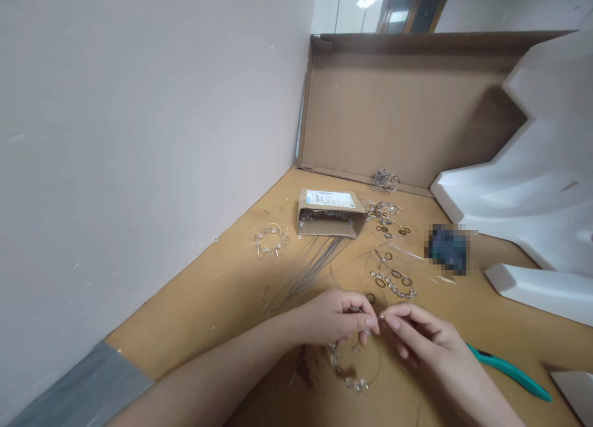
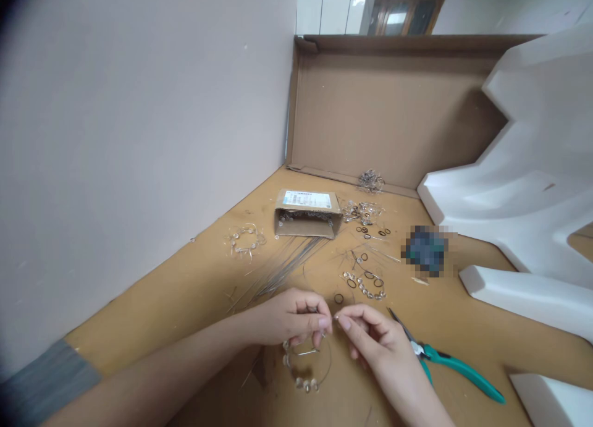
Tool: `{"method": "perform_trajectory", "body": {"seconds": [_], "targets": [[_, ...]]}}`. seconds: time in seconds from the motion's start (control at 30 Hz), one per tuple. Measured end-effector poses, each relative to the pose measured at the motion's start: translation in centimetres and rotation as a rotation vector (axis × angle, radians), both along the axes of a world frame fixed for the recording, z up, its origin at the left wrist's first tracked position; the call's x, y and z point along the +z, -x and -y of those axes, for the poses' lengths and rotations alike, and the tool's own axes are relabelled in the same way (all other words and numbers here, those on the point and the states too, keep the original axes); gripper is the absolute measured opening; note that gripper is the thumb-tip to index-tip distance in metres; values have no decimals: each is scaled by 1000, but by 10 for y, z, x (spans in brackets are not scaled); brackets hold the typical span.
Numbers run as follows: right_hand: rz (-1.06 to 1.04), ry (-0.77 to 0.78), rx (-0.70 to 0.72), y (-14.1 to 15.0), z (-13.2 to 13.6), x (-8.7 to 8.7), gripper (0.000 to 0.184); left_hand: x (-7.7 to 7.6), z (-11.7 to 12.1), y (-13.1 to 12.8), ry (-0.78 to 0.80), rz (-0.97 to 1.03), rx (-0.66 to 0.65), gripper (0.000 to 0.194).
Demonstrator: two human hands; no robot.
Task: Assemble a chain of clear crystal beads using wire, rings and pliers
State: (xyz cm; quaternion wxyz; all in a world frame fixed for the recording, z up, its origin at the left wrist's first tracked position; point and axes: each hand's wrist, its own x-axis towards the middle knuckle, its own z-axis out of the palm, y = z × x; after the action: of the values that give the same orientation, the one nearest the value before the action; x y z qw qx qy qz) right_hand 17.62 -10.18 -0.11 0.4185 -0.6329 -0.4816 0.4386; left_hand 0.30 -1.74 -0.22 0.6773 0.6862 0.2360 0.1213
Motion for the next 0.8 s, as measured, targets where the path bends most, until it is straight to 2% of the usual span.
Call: {"method": "perform_trajectory", "body": {"seconds": [0.1, 0.17, 0.23, 0.33, 0.43, 0.63, 0.8], "targets": [[-79, -17, -129, 1, -1, -1, 40, -2, -2, 0, -26, 17, 86, 23], [-86, -14, -148, 3, -1, -2, 44, -2, -4, 0, -36, 49, 163, 23], [-48, 39, -64, 7, 0, -5, 43, -2, -6, 1, -46, 101, 238, 24], [-16, 136, 156, 15, 2, -10, 38, -2, -8, 0, -36, 183, 307, 27], [-53, 155, 229, 19, 1, -13, 35, -3, -10, 0, -20, 226, 343, 29], [-126, 158, 83, 16, 1, -6, 33, -4, -9, 0, -14, 240, 334, 29], [-434, 130, -23, 21, 2, 2, 27, -1, -8, 0, -7, 264, 329, 29]]}}
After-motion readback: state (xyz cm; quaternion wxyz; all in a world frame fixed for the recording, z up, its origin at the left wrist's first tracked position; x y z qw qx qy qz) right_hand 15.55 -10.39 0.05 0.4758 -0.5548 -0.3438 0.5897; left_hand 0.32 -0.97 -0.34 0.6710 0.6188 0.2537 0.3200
